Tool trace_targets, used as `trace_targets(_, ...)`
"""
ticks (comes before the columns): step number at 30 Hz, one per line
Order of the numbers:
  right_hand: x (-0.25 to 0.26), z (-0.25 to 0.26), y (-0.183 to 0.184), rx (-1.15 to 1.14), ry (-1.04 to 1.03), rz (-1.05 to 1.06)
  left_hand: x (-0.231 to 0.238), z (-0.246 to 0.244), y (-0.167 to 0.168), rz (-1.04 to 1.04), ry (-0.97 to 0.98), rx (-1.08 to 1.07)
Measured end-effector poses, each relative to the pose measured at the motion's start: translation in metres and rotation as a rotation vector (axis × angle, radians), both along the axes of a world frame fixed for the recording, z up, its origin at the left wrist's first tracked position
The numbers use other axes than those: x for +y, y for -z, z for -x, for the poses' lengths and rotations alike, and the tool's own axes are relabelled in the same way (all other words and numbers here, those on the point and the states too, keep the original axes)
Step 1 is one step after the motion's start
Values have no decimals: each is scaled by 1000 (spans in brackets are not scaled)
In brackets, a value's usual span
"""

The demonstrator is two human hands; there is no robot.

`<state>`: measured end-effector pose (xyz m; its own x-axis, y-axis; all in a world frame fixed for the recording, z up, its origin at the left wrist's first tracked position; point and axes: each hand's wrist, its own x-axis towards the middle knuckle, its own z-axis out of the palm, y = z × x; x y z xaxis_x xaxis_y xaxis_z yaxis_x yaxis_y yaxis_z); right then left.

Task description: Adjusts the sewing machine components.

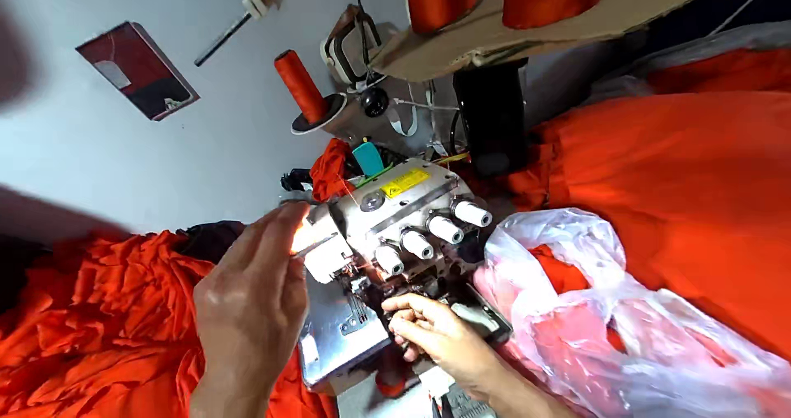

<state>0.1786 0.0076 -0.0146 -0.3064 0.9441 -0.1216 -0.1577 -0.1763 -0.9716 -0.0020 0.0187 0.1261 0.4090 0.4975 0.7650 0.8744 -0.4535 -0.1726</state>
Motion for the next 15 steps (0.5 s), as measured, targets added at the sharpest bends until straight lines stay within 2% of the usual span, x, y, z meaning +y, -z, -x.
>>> trace_targets(4,0,-1,2,17,5,49,-17,-5,15,40,19,165)
trace_targets(8,0,0,2,33,6,84,-21,-4,10,92,22,216)
trace_targets(12,0,0,4,87,11,87,-19,-10,7,126,13,195)
trace_targets(15,0,0,4,34,4,72,-23,-8,13,138,6,93)
